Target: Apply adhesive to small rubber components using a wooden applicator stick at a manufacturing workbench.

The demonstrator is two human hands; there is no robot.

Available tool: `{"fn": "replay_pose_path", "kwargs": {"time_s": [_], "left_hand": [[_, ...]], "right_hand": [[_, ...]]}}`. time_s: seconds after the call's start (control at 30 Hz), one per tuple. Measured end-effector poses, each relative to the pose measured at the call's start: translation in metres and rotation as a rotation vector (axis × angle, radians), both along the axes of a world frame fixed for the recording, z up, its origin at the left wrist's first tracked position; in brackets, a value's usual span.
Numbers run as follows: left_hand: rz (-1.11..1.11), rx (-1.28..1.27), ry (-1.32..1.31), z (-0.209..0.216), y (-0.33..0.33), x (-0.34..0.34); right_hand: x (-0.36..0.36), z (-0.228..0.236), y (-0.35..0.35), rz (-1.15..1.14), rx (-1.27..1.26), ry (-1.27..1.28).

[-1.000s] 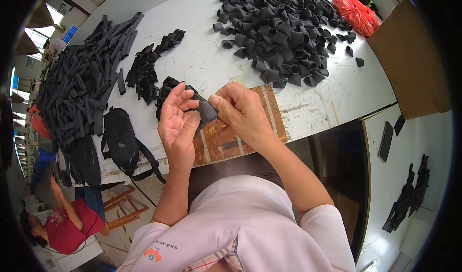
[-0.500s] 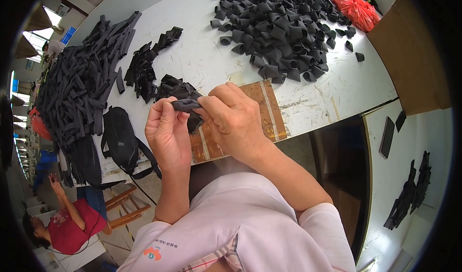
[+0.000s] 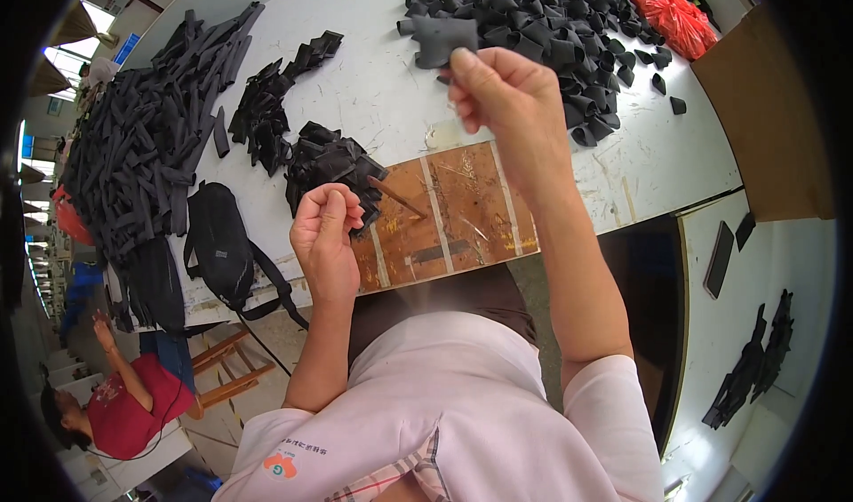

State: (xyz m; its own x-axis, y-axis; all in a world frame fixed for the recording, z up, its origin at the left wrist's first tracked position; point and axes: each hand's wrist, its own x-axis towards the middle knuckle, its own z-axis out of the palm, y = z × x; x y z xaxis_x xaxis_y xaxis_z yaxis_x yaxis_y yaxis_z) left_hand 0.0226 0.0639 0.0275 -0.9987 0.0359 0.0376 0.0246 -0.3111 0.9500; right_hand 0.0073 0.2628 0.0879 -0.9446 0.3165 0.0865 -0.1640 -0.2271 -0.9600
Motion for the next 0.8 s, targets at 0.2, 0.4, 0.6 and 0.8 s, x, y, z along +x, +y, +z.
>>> {"fn": "replay_pose_path", "kwargs": {"time_s": [0.2,0.4,0.6,0.8], "left_hand": [[0.097,-0.640,0.025,-0.073,-0.010,-0.014],[0.083,-1.218,0.331,-0.081,0.015,-0.051],[-0.112,-1.469,-0.127,-0.062,0.035,-0.081],[-0.154,-1.460,-0.220,-0.075,0.020,-0.091]], "right_hand": [[-0.002,-0.097,0.029,-0.230,1.281,-0.542],[-0.030,-0.134,0.041,-0.175,1.338,-0.734],[-0.083,-0.156,0.101,-0.225,1.393,-0.544],[-0.091,-0.136,0.115,-0.166,1.039,-0.481]]}}
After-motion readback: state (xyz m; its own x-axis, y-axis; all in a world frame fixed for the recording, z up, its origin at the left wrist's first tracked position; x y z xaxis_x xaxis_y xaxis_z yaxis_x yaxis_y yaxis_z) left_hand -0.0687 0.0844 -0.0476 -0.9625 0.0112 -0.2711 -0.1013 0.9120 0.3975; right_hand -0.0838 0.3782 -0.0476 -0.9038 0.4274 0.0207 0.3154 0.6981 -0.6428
